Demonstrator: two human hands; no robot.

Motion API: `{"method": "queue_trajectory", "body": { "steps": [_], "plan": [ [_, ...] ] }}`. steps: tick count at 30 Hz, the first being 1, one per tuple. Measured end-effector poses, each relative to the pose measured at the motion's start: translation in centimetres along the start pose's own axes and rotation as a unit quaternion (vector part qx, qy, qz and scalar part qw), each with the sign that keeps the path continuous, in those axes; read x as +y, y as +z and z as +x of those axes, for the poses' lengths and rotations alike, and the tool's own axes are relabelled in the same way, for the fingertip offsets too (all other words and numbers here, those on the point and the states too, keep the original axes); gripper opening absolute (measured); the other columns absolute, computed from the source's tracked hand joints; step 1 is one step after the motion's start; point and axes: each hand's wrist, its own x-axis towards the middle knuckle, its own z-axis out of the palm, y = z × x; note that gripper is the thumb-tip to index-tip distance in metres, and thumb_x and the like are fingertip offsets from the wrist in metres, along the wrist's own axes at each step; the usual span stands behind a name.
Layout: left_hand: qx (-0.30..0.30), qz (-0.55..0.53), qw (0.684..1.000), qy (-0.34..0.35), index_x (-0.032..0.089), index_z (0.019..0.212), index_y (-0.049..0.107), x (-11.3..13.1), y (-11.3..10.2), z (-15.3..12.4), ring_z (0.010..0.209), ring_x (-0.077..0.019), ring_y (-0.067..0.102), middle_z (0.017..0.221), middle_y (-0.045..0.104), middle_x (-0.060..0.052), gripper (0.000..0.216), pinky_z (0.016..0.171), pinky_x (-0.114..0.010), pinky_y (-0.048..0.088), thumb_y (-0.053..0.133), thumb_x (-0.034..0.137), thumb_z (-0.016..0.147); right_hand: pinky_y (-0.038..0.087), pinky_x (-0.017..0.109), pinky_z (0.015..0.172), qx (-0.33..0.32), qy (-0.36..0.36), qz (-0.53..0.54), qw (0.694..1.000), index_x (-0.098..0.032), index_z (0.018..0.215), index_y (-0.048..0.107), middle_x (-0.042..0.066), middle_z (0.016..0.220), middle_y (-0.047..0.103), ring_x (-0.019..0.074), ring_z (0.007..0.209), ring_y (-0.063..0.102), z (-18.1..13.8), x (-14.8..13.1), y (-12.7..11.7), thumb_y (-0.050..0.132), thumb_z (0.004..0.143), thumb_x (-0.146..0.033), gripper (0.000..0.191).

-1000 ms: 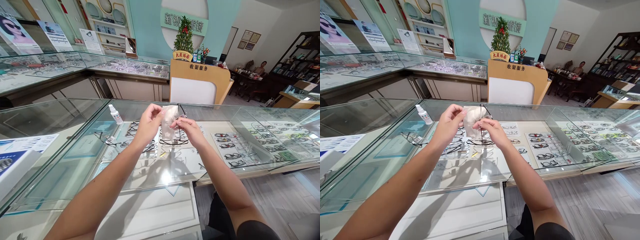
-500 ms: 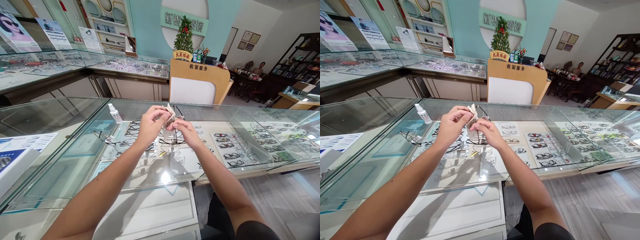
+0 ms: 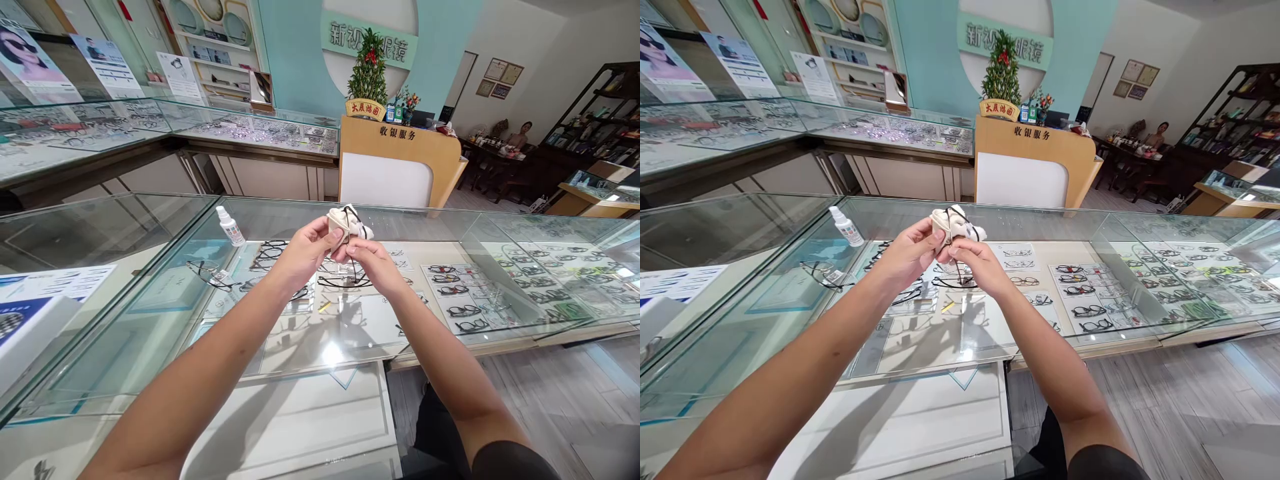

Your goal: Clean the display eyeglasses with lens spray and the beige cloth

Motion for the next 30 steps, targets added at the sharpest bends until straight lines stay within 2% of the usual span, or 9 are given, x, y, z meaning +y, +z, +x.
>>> {"method": "queue_trajectory", "body": {
  "steps": [3, 7, 13, 18, 20, 25, 30],
  "plan": [
    [-0.016, -0.043, 0.999, -0.005, 0.020, 0.106, 0.071, 0.0, 0.1, 0.1, 0.059, -0.0120, 0.056, 0.072, 0.062, 0.003, 0.050, 0.062, -0.029, 0.048, 0.102, 0.048, 0.079, 0.050, 0.038, 0.104, -0.011, 0.016, 0.041, 0.999, -0.023, 0.089, 0.085, 0.005, 0.097, 0.077, 0.0241, 0.103, 0.067, 0.1, 0.3, -0.1, 0.078, 0.097, -0.055, 0.034],
    [-0.041, -0.017, 0.999, 0.001, 0.021, 0.109, 0.068, 0.1, 0.1, 0.1, 0.057, -0.0116, 0.053, 0.064, 0.061, 0.005, 0.049, 0.060, -0.026, 0.045, 0.099, 0.049, 0.084, 0.050, 0.039, 0.103, -0.016, 0.031, 0.047, 0.998, -0.023, 0.086, 0.086, 0.006, 0.093, 0.078, 0.0244, 0.100, 0.067, 0.2, 0.1, 0.1, 0.081, 0.092, -0.060, 0.038],
    [-0.044, 0.046, 0.998, 0.005, 0.019, 0.095, 0.066, 0.0, -0.3, 0.0, 0.058, -0.0124, 0.053, 0.061, 0.062, 0.002, 0.048, 0.061, -0.027, 0.045, 0.096, 0.056, 0.086, 0.051, 0.038, 0.100, -0.017, 0.053, 0.084, 0.995, -0.023, 0.080, 0.086, 0.005, 0.084, 0.078, 0.0231, 0.092, 0.067, 0.3, -0.6, 0.5, 0.087, 0.085, -0.061, 0.039],
    [-0.061, 0.053, 0.996, 0.038, 0.019, 0.077, 0.061, 0.2, -0.2, -0.1, 0.063, -0.0146, 0.057, 0.065, 0.062, -0.002, 0.055, 0.065, -0.030, 0.049, 0.082, 0.066, 0.096, 0.051, 0.038, 0.098, -0.013, 0.049, 0.096, 0.994, -0.023, 0.081, 0.088, 0.005, 0.085, 0.079, 0.0234, 0.092, 0.069, 0.2, -1.0, 0.5, 0.087, 0.085, -0.061, 0.038],
    [-0.063, 0.061, 0.995, 0.039, 0.019, 0.077, 0.062, 0.3, -0.2, 0.0, 0.065, -0.0157, 0.059, 0.066, 0.063, -0.003, 0.053, 0.067, -0.031, 0.050, 0.082, 0.064, 0.097, 0.052, 0.038, 0.099, -0.005, 0.049, 0.088, 0.995, -0.023, 0.080, 0.087, 0.005, 0.084, 0.079, 0.0237, 0.092, 0.069, 0.2, -1.1, 0.4, 0.087, 0.084, -0.061, 0.038],
    [-0.068, 0.081, 0.994, 0.034, 0.018, 0.097, 0.074, 0.5, -1.1, 0.3, 0.070, -0.0171, 0.065, 0.073, 0.072, -0.004, 0.040, 0.070, -0.030, 0.053, 0.093, 0.051, 0.090, 0.053, 0.040, 0.103, 0.009, 0.049, 0.072, 0.996, -0.023, 0.077, 0.086, 0.005, 0.084, 0.080, 0.0262, 0.097, 0.072, 0.3, -1.5, 0.2, 0.086, 0.083, -0.059, 0.037],
    [-0.053, 0.088, 0.994, 0.034, 0.018, 0.095, 0.073, 0.6, -1.2, 0.2, 0.067, -0.0158, 0.065, 0.071, 0.073, -0.002, 0.039, 0.069, -0.028, 0.053, 0.100, 0.043, 0.083, 0.052, 0.040, 0.106, 0.008, 0.049, 0.067, 0.996, -0.023, 0.078, 0.087, 0.005, 0.086, 0.081, 0.0256, 0.100, 0.073, 0.2, -1.1, 0.0, 0.085, 0.085, -0.058, 0.036]
  ]
}}
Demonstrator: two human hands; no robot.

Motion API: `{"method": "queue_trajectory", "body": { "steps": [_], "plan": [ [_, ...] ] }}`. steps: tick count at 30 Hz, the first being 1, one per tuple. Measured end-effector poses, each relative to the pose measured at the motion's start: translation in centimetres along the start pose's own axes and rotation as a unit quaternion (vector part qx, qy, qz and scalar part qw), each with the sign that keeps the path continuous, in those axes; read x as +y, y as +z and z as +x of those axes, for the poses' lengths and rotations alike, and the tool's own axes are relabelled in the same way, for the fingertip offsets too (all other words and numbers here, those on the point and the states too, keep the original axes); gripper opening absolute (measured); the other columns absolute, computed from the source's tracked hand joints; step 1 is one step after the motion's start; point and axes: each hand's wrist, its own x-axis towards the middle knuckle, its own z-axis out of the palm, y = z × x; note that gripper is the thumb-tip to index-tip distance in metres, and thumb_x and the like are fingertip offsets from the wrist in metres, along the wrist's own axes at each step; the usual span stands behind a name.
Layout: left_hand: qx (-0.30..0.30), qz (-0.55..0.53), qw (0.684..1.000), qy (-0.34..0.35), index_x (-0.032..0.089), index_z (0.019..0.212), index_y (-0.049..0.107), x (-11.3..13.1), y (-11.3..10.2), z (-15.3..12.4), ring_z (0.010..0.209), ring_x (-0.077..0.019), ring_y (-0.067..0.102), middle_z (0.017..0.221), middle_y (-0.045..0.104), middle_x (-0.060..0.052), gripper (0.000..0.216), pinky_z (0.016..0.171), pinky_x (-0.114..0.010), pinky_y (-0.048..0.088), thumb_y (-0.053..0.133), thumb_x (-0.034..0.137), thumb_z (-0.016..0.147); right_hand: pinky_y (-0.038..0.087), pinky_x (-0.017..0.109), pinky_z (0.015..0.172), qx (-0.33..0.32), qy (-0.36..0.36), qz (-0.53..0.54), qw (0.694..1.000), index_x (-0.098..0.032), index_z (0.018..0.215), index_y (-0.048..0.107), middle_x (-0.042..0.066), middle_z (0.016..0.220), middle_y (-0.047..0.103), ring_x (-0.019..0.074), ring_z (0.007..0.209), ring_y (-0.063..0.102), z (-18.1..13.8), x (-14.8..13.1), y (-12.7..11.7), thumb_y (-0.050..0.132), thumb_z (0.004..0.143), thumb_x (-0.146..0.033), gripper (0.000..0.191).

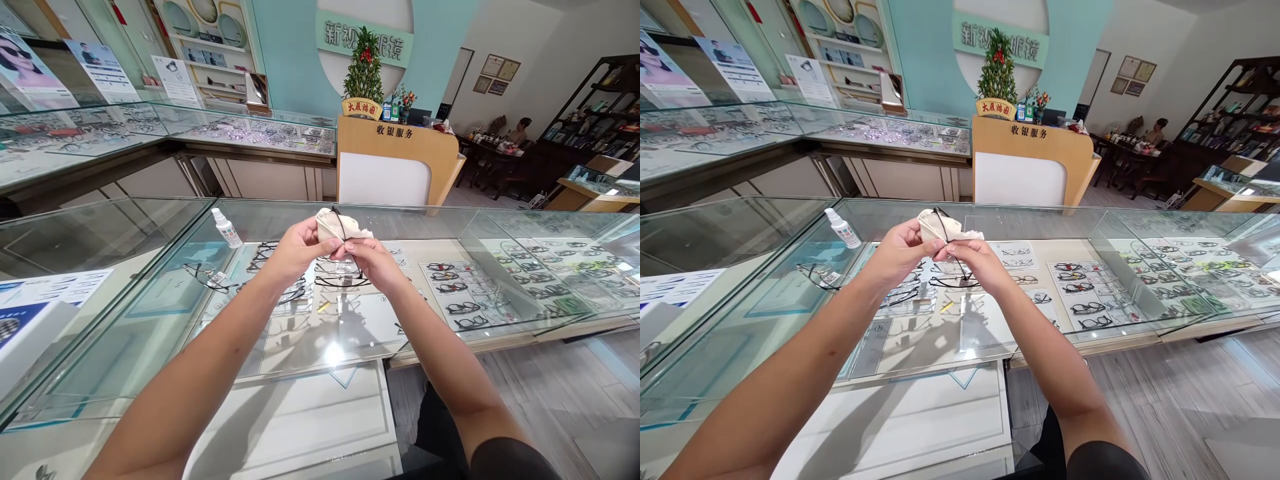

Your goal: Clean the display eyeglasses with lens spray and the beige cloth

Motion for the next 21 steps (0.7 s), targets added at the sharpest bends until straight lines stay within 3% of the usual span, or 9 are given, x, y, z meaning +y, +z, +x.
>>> {"method": "queue_trajectory", "body": {
  "steps": [7, 12, 16, 21],
  "plan": [
    [0.067, -0.005, 0.998, 0.011, 0.018, 0.089, 0.071, -0.3, 1.2, -0.2, 0.051, -0.0117, 0.055, 0.061, 0.066, 0.002, 0.046, 0.054, -0.026, 0.046, 0.103, 0.049, 0.077, 0.052, 0.040, 0.111, -0.030, -0.006, -0.049, 0.998, -0.023, 0.086, 0.090, 0.005, 0.093, 0.084, 0.0247, 0.105, 0.074, -0.1, 0.7, 0.2, 0.085, 0.090, -0.061, 0.039],
    [0.099, 0.014, 0.995, 0.029, 0.019, 0.086, 0.068, -0.6, 1.6, -0.5, 0.047, -0.0118, 0.050, 0.056, 0.060, 0.002, 0.049, 0.051, -0.027, 0.041, 0.089, 0.063, 0.091, 0.053, 0.038, 0.108, -0.026, -0.006, -0.078, 0.997, -0.022, 0.088, 0.091, 0.005, 0.095, 0.085, 0.0234, 0.103, 0.072, -0.3, 0.6, 0.7, 0.084, 0.089, -0.064, 0.043],
    [0.079, 0.036, 0.995, 0.047, 0.020, 0.081, 0.066, -0.4, 1.4, -0.4, 0.052, -0.0143, 0.054, 0.056, 0.060, 0.000, 0.051, 0.057, -0.030, 0.045, 0.077, 0.067, 0.100, 0.054, 0.039, 0.108, -0.019, -0.007, -0.062, 0.998, -0.023, 0.086, 0.090, 0.005, 0.094, 0.085, 0.0250, 0.104, 0.074, -0.3, 0.6, 0.6, 0.086, 0.088, -0.059, 0.037],
    [0.023, 0.038, 0.998, 0.044, 0.018, 0.090, 0.075, -0.2, -0.3, 0.1, 0.066, -0.0193, 0.064, 0.075, 0.072, -0.006, 0.052, 0.067, -0.033, 0.052, 0.077, 0.068, 0.099, 0.053, 0.039, 0.105, 0.006, -0.018, -0.045, 0.999, -0.025, 0.081, 0.090, 0.004, 0.091, 0.084, 0.0255, 0.103, 0.075, -0.2, 0.6, -0.4, 0.082, 0.091, -0.048, 0.026]
  ]
}}
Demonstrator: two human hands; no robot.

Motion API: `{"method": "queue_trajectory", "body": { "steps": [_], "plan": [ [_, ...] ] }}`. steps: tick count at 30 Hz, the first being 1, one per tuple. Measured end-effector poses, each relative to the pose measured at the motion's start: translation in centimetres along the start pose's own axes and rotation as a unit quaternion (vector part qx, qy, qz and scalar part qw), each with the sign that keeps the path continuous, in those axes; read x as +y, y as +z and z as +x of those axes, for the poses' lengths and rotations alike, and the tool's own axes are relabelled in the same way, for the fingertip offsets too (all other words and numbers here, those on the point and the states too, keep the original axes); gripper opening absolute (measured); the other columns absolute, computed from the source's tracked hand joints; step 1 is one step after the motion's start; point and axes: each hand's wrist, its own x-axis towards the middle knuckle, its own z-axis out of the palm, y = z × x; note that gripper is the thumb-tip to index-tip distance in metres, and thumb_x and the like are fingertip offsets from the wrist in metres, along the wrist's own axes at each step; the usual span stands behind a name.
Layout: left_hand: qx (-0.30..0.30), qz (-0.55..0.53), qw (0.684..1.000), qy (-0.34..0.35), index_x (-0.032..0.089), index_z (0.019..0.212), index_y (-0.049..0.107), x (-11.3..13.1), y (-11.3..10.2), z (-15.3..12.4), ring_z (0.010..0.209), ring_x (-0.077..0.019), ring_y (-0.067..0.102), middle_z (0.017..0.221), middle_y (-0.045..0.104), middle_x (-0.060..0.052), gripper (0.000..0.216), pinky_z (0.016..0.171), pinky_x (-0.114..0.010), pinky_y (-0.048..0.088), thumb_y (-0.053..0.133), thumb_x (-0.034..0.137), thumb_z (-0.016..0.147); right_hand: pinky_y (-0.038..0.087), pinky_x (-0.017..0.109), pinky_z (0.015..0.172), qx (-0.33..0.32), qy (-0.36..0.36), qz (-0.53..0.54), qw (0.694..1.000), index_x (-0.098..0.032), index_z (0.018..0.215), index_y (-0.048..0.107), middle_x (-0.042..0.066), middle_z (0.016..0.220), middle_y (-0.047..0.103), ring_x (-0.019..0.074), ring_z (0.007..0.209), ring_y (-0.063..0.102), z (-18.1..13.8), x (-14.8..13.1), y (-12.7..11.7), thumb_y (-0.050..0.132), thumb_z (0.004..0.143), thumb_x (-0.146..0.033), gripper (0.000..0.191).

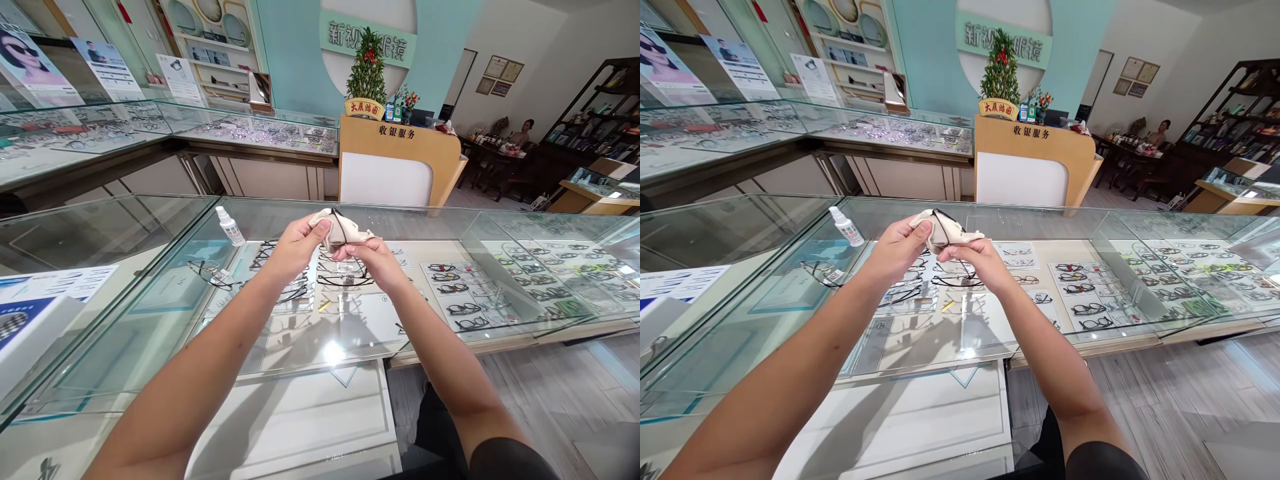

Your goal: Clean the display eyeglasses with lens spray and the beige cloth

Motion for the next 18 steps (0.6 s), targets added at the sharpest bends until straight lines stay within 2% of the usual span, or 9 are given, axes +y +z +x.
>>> {"method": "queue_trajectory", "body": {
  "steps": [5, 7, 10, 14, 18],
  "plan": [
    [0.000, -0.007, 1.000, -0.022, 0.015, 0.114, 0.077, 0.0, -0.9, 0.3, 0.089, -0.0219, 0.074, 0.101, 0.082, -0.010, 0.052, 0.080, -0.030, 0.057, 0.096, 0.054, 0.086, 0.051, 0.037, 0.101, 0.032, -0.002, -0.009, 0.999, -0.024, 0.077, 0.089, 0.005, 0.092, 0.084, 0.0236, 0.100, 0.072, 0.1, 0.0, -0.5, 0.081, 0.090, -0.046, 0.026],
    [0.003, -0.010, 1.000, -0.029, 0.015, 0.118, 0.075, 0.0, -0.5, 0.2, 0.088, -0.0209, 0.074, 0.100, 0.082, -0.009, 0.057, 0.078, -0.028, 0.057, 0.102, 0.047, 0.079, 0.050, 0.037, 0.099, 0.031, 0.005, -0.001, 1.000, -0.025, 0.079, 0.089, 0.005, 0.092, 0.084, 0.0229, 0.099, 0.071, 0.0, 0.1, -0.5, 0.082, 0.090, -0.046, 0.025],
    [0.018, -0.012, 0.999, -0.028, 0.017, 0.108, 0.072, 0.1, 0.4, -0.1, 0.071, -0.0168, 0.069, 0.082, 0.077, -0.003, 0.054, 0.067, -0.026, 0.054, 0.105, 0.045, 0.075, 0.050, 0.037, 0.099, 0.017, 0.010, 0.000, 1.000, -0.025, 0.083, 0.090, 0.004, 0.092, 0.083, 0.0230, 0.100, 0.070, 0.0, 0.3, -0.2, 0.084, 0.090, -0.049, 0.025],
    [0.039, -0.005, 0.999, -0.019, 0.018, 0.094, 0.070, 0.2, 1.3, -0.3, 0.052, -0.0136, 0.059, 0.068, 0.071, 0.000, 0.050, 0.055, -0.027, 0.046, 0.100, 0.055, 0.079, 0.049, 0.037, 0.104, -0.016, 0.013, -0.027, 0.999, -0.023, 0.085, 0.090, 0.005, 0.095, 0.083, 0.0237, 0.103, 0.070, -0.2, 0.3, 0.3, 0.084, 0.091, -0.051, 0.029],
    [0.069, 0.038, 0.997, 0.009, 0.019, 0.083, 0.071, 0.1, 1.3, -0.4, 0.053, -0.0143, 0.055, 0.062, 0.066, -0.002, 0.053, 0.053, -0.029, 0.043, 0.084, 0.069, 0.093, 0.049, 0.037, 0.105, -0.026, 0.017, -0.033, 0.999, -0.023, 0.081, 0.090, 0.004, 0.096, 0.082, 0.0238, 0.103, 0.071, -0.2, 0.2, 0.6, 0.083, 0.090, -0.050, 0.030]
  ]
}}
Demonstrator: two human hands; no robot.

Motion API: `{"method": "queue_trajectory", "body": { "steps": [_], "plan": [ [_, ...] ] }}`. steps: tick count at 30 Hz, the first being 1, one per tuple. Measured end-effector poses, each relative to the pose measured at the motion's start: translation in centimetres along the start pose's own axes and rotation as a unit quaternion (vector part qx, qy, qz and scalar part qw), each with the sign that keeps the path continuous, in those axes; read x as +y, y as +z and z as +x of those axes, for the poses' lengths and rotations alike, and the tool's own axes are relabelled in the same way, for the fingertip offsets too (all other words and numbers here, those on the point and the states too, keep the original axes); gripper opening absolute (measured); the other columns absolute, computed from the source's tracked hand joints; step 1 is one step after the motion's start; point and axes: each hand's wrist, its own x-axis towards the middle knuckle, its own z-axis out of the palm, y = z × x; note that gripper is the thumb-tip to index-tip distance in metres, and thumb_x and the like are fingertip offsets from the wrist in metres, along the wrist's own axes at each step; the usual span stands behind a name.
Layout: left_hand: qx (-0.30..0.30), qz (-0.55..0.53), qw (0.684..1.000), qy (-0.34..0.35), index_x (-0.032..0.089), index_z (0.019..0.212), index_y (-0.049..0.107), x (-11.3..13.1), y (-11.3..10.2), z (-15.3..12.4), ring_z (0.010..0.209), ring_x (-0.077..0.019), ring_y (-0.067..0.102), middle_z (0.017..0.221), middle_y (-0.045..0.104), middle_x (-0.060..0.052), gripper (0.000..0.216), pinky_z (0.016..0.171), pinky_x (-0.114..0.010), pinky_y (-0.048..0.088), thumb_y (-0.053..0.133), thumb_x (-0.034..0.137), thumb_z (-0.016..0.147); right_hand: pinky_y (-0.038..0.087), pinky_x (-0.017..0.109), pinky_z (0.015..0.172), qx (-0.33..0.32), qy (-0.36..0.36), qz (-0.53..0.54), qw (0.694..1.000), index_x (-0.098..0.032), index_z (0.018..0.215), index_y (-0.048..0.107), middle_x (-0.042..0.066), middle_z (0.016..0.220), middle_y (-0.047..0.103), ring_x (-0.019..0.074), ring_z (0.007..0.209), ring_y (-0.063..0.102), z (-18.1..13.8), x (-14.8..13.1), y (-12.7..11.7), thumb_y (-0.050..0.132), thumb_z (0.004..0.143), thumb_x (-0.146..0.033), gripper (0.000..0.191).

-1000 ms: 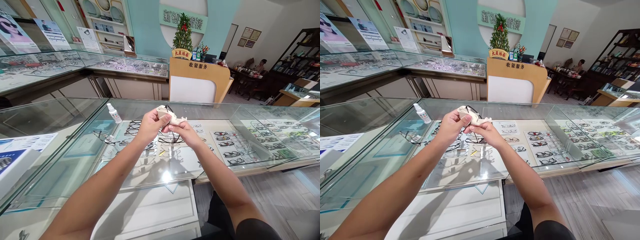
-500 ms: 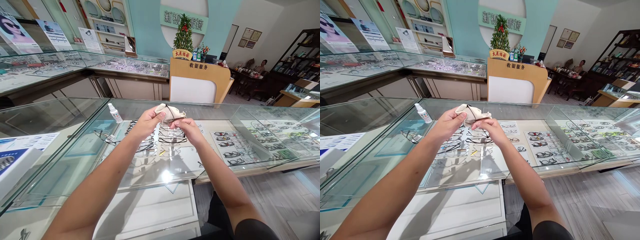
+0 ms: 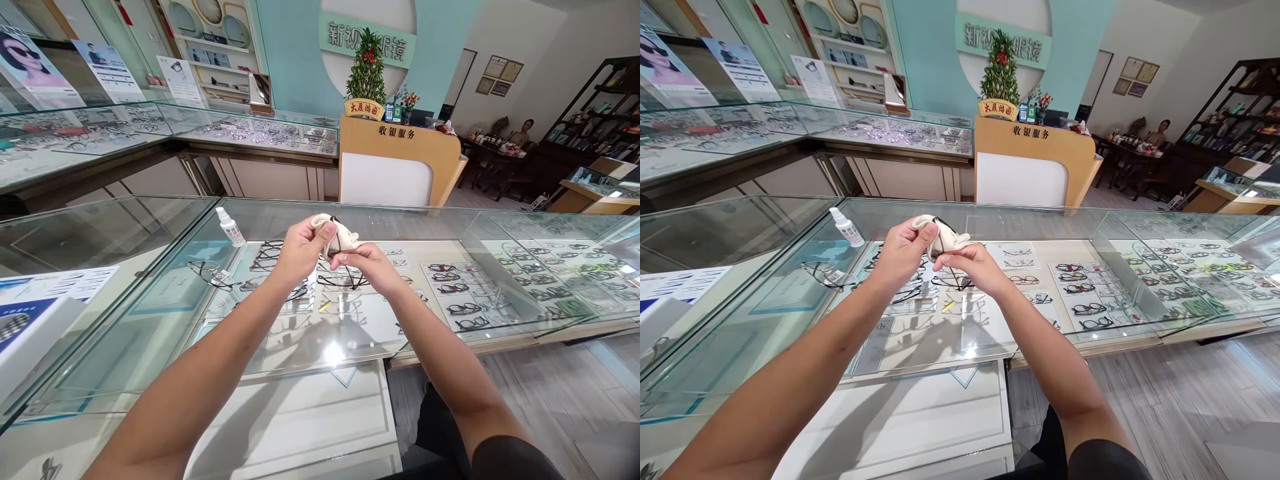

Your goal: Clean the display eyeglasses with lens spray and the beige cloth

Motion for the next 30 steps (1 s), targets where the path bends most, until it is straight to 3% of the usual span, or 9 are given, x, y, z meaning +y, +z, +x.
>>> {"method": "queue_trajectory", "body": {
  "steps": [5, 12, 16, 22, 27, 30],
  "plan": [
    [-0.028, -0.010, 0.999, -0.016, 0.017, 0.088, 0.075, -0.8, -1.5, 0.6, 0.071, -0.0173, 0.063, 0.080, 0.073, -0.007, 0.054, 0.064, -0.029, 0.050, 0.079, 0.071, 0.096, 0.053, 0.038, 0.100, 0.043, 0.002, 0.028, 0.999, -0.024, 0.080, 0.090, 0.004, 0.088, 0.084, 0.0240, 0.096, 0.072, 0.2, 0.1, -0.6, 0.085, 0.085, -0.045, 0.022],
    [-0.067, -0.066, 0.994, -0.047, 0.016, 0.118, 0.075, -0.6, -1.3, 0.7, 0.084, -0.0214, 0.075, 0.097, 0.081, -0.009, 0.059, 0.076, -0.029, 0.058, 0.102, 0.051, 0.079, 0.053, 0.037, 0.096, 0.086, 0.003, 0.045, 0.995, -0.024, 0.083, 0.089, 0.006, 0.093, 0.085, 0.0227, 0.096, 0.071, 0.2, 0.2, -1.2, 0.089, 0.083, -0.049, 0.025],
    [-0.031, -0.049, 0.998, -0.038, 0.017, 0.102, 0.072, -0.4, -0.4, 0.3, 0.065, -0.0161, 0.066, 0.078, 0.075, -0.003, 0.056, 0.063, -0.027, 0.052, 0.105, 0.051, 0.073, 0.053, 0.037, 0.098, 0.054, 0.017, 0.061, 0.997, -0.023, 0.087, 0.091, 0.006, 0.095, 0.085, 0.0218, 0.096, 0.070, 0.4, 0.9, -0.7, 0.093, 0.080, -0.052, 0.030],
    [0.027, -0.006, 1.000, 0.006, 0.019, 0.086, 0.071, 0.2, 0.3, -0.1, 0.059, -0.0146, 0.057, 0.072, 0.070, -0.003, 0.054, 0.055, -0.028, 0.044, 0.092, 0.068, 0.084, 0.051, 0.037, 0.100, 0.034, 0.006, 0.032, 0.999, -0.022, 0.086, 0.090, 0.005, 0.097, 0.084, 0.0219, 0.100, 0.070, 0.2, 1.0, -0.3, 0.090, 0.085, -0.052, 0.029],
    [0.001, 0.038, 0.999, 0.017, 0.020, 0.077, 0.071, 0.6, -0.2, 0.0, 0.055, -0.0166, 0.053, 0.059, 0.063, -0.003, 0.061, 0.055, -0.031, 0.042, 0.071, 0.078, 0.097, 0.051, 0.039, 0.105, 0.018, 0.005, 0.033, 0.999, -0.024, 0.085, 0.091, 0.005, 0.097, 0.085, 0.0253, 0.105, 0.073, 0.3, 1.0, -0.1, 0.090, 0.084, -0.054, 0.031],
    [-0.005, 0.042, 0.999, 0.020, 0.019, 0.077, 0.071, 0.5, -1.0, 0.4, 0.063, -0.0169, 0.056, 0.067, 0.066, -0.004, 0.061, 0.062, -0.031, 0.045, 0.074, 0.076, 0.096, 0.053, 0.039, 0.101, 0.051, 0.014, 0.049, 0.997, -0.024, 0.085, 0.091, 0.005, 0.096, 0.085, 0.0248, 0.101, 0.072, 0.4, 1.0, -0.5, 0.091, 0.082, -0.054, 0.030]
  ]
}}
